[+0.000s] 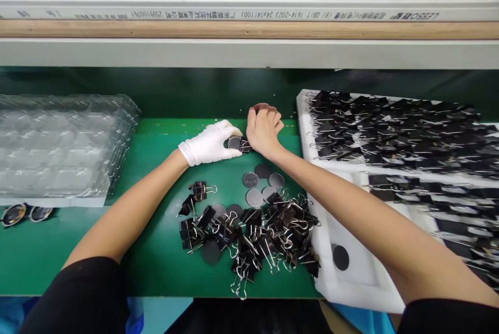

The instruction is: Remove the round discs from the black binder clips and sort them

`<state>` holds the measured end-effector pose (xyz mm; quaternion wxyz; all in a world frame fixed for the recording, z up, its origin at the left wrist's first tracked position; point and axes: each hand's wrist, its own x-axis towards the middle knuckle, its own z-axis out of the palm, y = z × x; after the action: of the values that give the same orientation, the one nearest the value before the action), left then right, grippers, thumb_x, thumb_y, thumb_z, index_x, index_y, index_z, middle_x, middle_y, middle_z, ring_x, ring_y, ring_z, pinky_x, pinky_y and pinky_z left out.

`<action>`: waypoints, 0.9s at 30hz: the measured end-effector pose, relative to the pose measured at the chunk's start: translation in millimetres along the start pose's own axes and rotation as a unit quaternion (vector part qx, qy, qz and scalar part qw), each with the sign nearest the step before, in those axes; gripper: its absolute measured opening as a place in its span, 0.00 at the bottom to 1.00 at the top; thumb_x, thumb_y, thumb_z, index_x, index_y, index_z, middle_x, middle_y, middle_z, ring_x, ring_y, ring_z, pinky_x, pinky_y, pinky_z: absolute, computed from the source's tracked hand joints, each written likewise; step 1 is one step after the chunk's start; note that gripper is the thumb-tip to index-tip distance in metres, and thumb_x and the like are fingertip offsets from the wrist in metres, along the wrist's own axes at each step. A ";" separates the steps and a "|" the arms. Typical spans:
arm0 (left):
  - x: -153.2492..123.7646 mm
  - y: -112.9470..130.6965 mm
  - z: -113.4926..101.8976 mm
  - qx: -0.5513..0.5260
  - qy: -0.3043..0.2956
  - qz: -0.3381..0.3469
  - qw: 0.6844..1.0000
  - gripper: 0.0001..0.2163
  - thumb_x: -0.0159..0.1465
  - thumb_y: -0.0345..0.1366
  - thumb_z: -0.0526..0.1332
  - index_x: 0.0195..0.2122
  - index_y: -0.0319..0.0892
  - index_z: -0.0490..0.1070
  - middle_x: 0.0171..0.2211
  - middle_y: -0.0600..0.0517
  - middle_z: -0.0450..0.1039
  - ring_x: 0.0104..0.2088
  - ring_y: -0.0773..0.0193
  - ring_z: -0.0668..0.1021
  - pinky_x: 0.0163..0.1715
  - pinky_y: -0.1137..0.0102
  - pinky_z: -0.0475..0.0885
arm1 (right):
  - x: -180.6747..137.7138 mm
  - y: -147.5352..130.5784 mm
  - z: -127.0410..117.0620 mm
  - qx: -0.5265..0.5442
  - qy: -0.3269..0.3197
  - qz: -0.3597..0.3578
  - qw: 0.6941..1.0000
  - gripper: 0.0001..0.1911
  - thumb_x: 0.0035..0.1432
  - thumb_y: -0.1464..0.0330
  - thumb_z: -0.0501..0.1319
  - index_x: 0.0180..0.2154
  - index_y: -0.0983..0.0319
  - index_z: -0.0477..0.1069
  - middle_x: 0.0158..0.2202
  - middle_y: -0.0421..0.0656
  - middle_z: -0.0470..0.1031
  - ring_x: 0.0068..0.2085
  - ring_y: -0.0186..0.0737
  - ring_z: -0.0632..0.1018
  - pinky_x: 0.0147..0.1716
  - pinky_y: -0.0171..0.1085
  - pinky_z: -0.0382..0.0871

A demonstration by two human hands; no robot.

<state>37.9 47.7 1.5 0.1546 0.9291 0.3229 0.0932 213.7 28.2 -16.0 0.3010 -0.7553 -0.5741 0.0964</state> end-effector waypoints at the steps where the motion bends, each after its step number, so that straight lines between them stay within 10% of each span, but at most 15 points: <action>1: -0.5 2.6 0.9 0.008 0.006 -0.001 1.000 0.21 0.63 0.48 0.64 0.54 0.44 0.74 0.50 0.47 0.73 0.50 0.54 0.76 0.50 0.64 0.70 | 0.7 -1.0 -1.8 0.007 0.000 0.008 1.000 0.24 0.74 0.57 0.40 0.59 0.61 0.61 0.60 0.57 0.63 0.63 0.58 0.63 0.61 0.55 0.55; 5: -3.9 19.3 3.6 0.094 0.037 -0.063 0.993 0.20 0.62 0.52 0.63 0.46 0.41 0.76 0.44 0.44 0.73 0.45 0.51 0.77 0.45 0.61 0.71 | -5.2 -13.2 -29.0 0.031 0.027 -0.015 0.999 0.23 0.74 0.57 0.39 0.58 0.59 0.64 0.61 0.56 0.63 0.62 0.58 0.63 0.61 0.56 0.55; 8: -11.0 27.7 -1.2 0.177 0.043 -0.142 0.973 0.23 0.64 0.55 0.59 0.44 0.38 0.75 0.41 0.40 0.74 0.44 0.45 0.77 0.43 0.57 0.71 | -30.2 -28.7 -58.0 0.029 -0.034 -0.204 0.978 0.19 0.74 0.62 0.44 0.52 0.59 0.69 0.54 0.53 0.69 0.56 0.54 0.68 0.56 0.51 0.61; 13: -26.7 15.0 -21.8 0.207 -0.007 -0.060 0.976 0.37 0.62 0.48 0.64 0.71 0.45 0.56 0.67 0.36 0.60 0.58 0.41 0.71 0.50 0.55 0.69 | -87.0 -46.4 -59.8 -0.060 -0.267 -0.531 0.802 0.15 0.64 0.73 0.60 0.51 0.60 0.74 0.48 0.49 0.74 0.45 0.46 0.73 0.39 0.40 0.65; 17: -28.6 4.4 -29.9 0.186 -0.055 0.018 0.981 0.32 0.65 0.53 0.61 0.70 0.57 0.58 0.66 0.45 0.63 0.59 0.46 0.72 0.52 0.58 0.68 | -92.7 -43.9 -50.1 -0.148 -0.298 -0.540 0.773 0.17 0.60 0.82 0.57 0.45 0.63 0.78 0.41 0.48 0.76 0.36 0.40 0.74 0.28 0.38 0.55; 22: -26.0 12.0 -35.9 0.274 -0.020 -0.015 0.961 0.24 0.66 0.53 0.59 0.56 0.43 0.75 0.44 0.39 0.76 0.48 0.43 0.76 0.47 0.54 0.65 | -76.0 -28.4 -78.0 -0.121 -0.291 -0.483 0.817 0.13 0.66 0.76 0.57 0.41 0.62 0.81 0.39 0.46 0.77 0.34 0.39 0.75 0.29 0.38 0.57; 27: -25.1 12.0 -32.1 0.248 0.021 -0.037 0.968 0.34 0.60 0.57 0.65 0.64 0.46 0.67 0.58 0.38 0.70 0.55 0.40 0.71 0.51 0.54 0.63 | -92.8 -26.1 -79.6 -0.082 -0.342 -0.460 0.815 0.14 0.67 0.62 0.64 0.50 0.59 0.79 0.39 0.45 0.77 0.33 0.38 0.75 0.28 0.36 0.59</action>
<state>16.5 30.3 33.8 -0.0844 0.9237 0.3730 0.0242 201.8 -80.9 43.9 0.0318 -0.3431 -0.9264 0.1517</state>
